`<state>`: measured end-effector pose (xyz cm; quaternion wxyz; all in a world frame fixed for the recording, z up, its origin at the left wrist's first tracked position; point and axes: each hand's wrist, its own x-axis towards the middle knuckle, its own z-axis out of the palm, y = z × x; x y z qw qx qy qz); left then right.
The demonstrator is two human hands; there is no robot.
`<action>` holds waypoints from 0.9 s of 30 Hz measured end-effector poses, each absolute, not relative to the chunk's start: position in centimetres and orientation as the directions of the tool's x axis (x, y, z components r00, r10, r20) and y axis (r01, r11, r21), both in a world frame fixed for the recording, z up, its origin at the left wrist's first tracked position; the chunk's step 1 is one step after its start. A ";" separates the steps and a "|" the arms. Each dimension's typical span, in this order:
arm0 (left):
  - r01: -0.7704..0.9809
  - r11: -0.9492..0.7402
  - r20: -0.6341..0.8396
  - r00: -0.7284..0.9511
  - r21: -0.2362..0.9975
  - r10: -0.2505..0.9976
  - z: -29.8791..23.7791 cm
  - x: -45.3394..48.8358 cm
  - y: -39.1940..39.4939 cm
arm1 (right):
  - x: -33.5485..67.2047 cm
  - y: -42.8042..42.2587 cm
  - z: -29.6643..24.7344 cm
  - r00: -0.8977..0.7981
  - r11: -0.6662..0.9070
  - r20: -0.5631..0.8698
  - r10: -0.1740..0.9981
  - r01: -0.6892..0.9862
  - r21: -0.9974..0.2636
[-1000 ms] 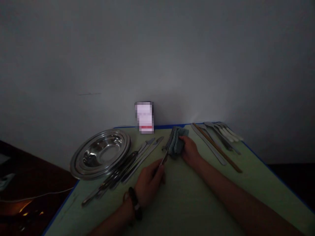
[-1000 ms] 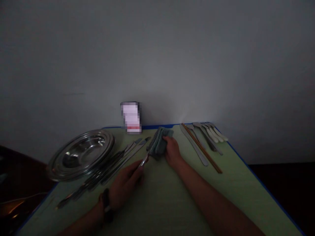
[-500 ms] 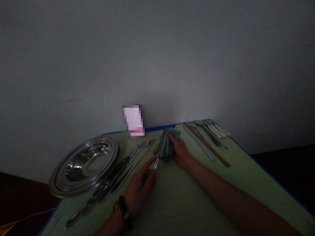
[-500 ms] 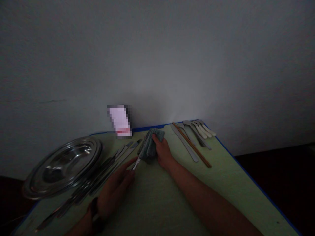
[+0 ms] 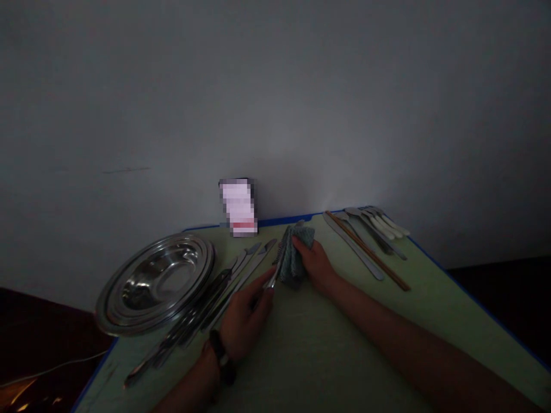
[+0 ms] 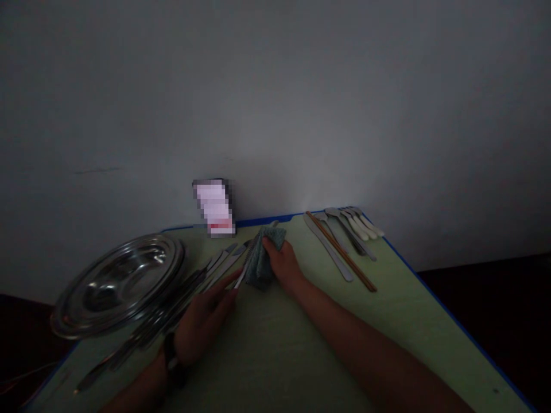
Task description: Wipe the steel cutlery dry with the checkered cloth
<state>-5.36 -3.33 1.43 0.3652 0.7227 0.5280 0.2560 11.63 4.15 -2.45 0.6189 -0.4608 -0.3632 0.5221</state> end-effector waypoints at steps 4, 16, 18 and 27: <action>0.573 -0.193 0.026 0.287 0.797 0.958 1.4 -5.2 -3.0 | 11.4 3.8 -2.3 0.175 0.022 -0.019 0.984 -0.226 -0.974; 0.633 -0.387 0.142 0.402 0.670 0.904 1.3 -5.3 -4.7 | 13.0 6.1 -1.7 0.186 -0.013 -0.240 0.953 -0.765 -0.644; 0.636 -0.441 0.153 0.455 0.633 0.877 0.9 -5.3 -4.7 | 13.2 6.2 -1.6 0.160 -0.033 -0.238 0.958 -0.764 -0.645; 0.602 -0.284 0.078 0.344 0.746 0.936 1.3 -5.4 -4.0 | 11.4 4.1 -1.5 -0.007 -0.080 -0.106 0.994 -0.709 -0.700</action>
